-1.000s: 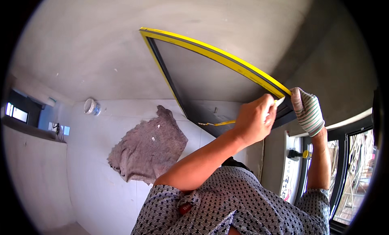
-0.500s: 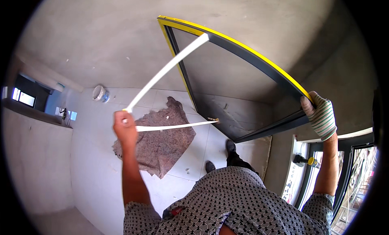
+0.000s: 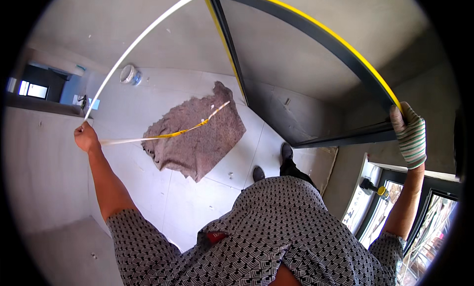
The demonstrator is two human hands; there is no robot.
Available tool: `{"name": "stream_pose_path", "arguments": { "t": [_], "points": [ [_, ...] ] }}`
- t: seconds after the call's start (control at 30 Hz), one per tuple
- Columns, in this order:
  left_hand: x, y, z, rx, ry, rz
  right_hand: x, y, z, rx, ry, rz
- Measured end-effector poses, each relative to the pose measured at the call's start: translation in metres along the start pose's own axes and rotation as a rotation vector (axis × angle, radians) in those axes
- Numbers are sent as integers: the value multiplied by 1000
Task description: The person removes yellow protective film from the edges of a window screen frame. They peel the film off by hand, working along the perimeter of the frame to expose the grey surface underneath.
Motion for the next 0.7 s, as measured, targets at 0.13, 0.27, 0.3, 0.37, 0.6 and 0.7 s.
{"name": "stream_pose_path", "arguments": {
  "t": [0.13, 0.27, 0.3, 0.37, 0.6, 0.7],
  "points": [
    [-65, 18, -8, 1, 473, -2, 14, 0, -2, 3, -34, 63],
    [-92, 56, 40, 94, 220, 312, 19, 2, -3, 33, -28, 7],
    [-93, 55, 54, -4, 266, 408, 20, 2, -2, 39, -22, 22],
    [-87, 56, 95, -189, 386, 581, 20, 0, -1, 10, -24, -12],
    [50, 70, 168, -377, 134, 842, 12, -3, 0, -5, -67, -32],
    [98, 65, 168, -456, 52, 879, 1, -7, 4, -32, -91, -165]
  ]
}}
Point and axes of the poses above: each hand's wrist, its own z-axis away from the middle knuckle, its own y-axis out of the back of the hand, x = y × z, the point moved 7 cm from there along -z, towards the middle knuckle, and after that the axes turned 1 degree about -x, right-handed, at the moved point
